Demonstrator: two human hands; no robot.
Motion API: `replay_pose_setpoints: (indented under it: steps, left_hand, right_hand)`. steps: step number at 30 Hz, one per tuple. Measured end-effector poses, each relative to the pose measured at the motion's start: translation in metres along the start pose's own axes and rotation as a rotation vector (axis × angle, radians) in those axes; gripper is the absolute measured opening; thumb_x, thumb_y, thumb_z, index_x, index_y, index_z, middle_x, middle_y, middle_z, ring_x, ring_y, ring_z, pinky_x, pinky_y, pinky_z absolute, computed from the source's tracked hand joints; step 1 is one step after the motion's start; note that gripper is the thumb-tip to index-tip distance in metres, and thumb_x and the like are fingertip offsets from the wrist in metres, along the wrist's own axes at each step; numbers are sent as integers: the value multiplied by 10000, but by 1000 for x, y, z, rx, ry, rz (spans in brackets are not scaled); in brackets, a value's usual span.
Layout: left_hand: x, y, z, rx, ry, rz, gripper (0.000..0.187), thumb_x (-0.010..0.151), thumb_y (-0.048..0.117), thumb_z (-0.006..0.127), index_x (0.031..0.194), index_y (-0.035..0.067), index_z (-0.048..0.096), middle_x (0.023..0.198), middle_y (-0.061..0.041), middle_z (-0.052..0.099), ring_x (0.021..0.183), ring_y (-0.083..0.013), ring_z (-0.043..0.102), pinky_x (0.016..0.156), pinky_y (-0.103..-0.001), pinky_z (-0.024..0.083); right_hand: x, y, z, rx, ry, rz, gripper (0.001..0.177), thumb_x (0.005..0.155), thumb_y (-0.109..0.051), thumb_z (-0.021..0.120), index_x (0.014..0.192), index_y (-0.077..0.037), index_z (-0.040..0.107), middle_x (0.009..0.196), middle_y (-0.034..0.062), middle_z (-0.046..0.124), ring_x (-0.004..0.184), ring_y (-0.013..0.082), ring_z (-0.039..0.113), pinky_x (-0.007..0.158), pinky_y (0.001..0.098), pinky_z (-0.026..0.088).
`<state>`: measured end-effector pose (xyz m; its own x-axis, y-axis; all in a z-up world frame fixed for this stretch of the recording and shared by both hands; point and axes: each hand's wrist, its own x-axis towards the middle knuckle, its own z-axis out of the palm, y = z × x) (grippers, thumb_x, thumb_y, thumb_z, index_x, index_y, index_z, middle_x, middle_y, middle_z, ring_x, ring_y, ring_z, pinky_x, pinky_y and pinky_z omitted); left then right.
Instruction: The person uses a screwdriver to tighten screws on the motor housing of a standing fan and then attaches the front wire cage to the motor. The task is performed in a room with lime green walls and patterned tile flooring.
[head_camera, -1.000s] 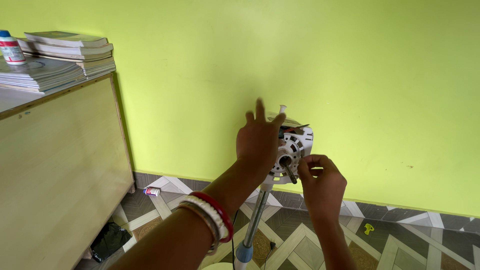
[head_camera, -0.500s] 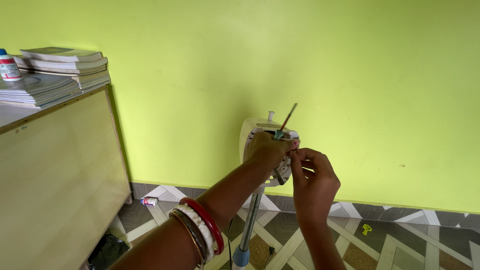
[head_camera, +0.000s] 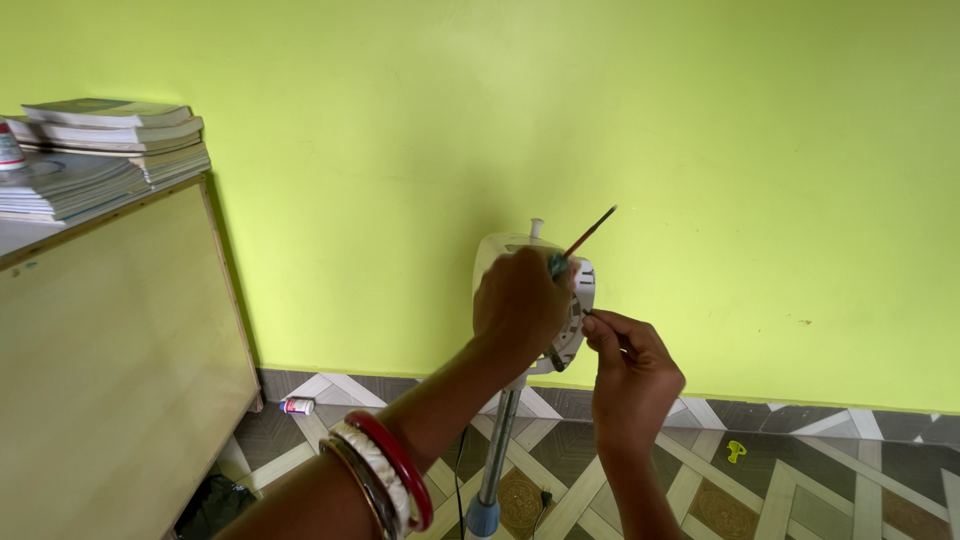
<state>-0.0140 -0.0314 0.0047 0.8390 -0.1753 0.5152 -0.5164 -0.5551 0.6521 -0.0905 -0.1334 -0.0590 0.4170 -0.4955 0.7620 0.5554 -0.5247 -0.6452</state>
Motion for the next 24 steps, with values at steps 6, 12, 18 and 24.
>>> replay_pose_setpoints:
  steps: [6, 12, 18, 24]
  left_hand:
    - [11, -9, -19, 513, 124, 367, 523, 718, 301, 863, 1217, 241, 718, 1227, -81, 673, 1112, -314, 654, 791, -417, 583]
    - [26, -21, -22, 610, -103, 296, 567, 788, 274, 839, 1319, 337, 651, 1095, -62, 695, 982, -276, 689, 783, -417, 581]
    - [28, -22, -19, 587, -84, 293, 547, 782, 250, 832, 1300, 329, 674, 1048, -62, 711, 952, -267, 691, 776, -402, 577]
    - [30, -24, -20, 557, -66, 300, 498, 780, 226, 827, 1258, 306, 711, 1000, -69, 721, 902, -265, 702, 773, -399, 572]
  right_hand:
    - [0, 22, 9, -285, -133, -137, 59, 894, -89, 760, 935, -60, 791, 947, 55, 749, 770, 164, 736, 653, 296, 624]
    - [5, 37, 11, -385, -167, -227, 67, 904, -113, 763, 945, -69, 794, 933, 51, 743, 737, 189, 733, 652, 302, 623]
    - [7, 38, 19, -426, -153, -251, 58, 923, -117, 760, 932, -60, 768, 915, 50, 730, 720, 195, 731, 622, 310, 605]
    - [19, 29, 18, -572, -257, -324, 47, 896, -111, 746, 911, -80, 778, 894, 71, 727, 705, 276, 703, 631, 392, 561]
